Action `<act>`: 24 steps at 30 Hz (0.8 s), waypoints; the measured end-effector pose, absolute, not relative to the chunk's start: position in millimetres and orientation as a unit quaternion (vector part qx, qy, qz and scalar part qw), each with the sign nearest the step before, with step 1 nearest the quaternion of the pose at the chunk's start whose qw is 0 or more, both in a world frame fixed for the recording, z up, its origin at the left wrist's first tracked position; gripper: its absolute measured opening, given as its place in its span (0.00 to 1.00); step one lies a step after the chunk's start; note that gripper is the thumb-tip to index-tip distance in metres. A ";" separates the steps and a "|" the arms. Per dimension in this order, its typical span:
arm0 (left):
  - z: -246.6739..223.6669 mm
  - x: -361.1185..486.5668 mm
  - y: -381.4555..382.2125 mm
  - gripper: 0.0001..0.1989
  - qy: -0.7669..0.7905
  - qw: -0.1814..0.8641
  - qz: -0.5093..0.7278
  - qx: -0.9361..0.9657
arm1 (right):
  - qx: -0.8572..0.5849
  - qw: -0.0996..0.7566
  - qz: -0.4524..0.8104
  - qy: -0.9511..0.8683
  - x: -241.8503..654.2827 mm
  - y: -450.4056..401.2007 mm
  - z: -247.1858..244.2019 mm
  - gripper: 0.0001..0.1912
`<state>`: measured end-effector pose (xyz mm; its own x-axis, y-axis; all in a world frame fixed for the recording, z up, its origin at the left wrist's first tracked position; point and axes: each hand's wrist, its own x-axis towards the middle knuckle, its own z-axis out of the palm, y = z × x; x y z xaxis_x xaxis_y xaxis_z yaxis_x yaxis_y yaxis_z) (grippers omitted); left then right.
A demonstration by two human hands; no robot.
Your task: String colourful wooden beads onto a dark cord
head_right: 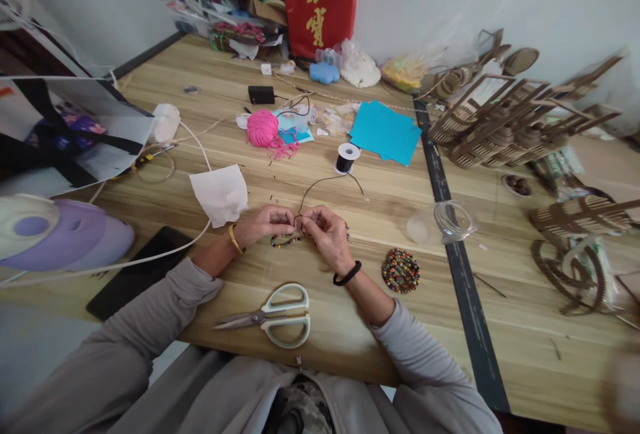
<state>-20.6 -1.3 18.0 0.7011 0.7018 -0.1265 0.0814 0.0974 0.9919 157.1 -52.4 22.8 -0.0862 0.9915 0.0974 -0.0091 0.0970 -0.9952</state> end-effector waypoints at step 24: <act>15.1 -23.6 -3.6 0.13 0.333 0.680 0.236 0.609 | -0.482 0.475 0.451 -0.582 161.0 -50.9 17.0 0.13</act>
<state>-23.6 -3.6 15.1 0.6664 0.7271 -0.1651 0.0847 0.1461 0.9856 161.0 -50.9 17.0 -0.0851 0.9894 0.1176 0.1329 0.1282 -0.9828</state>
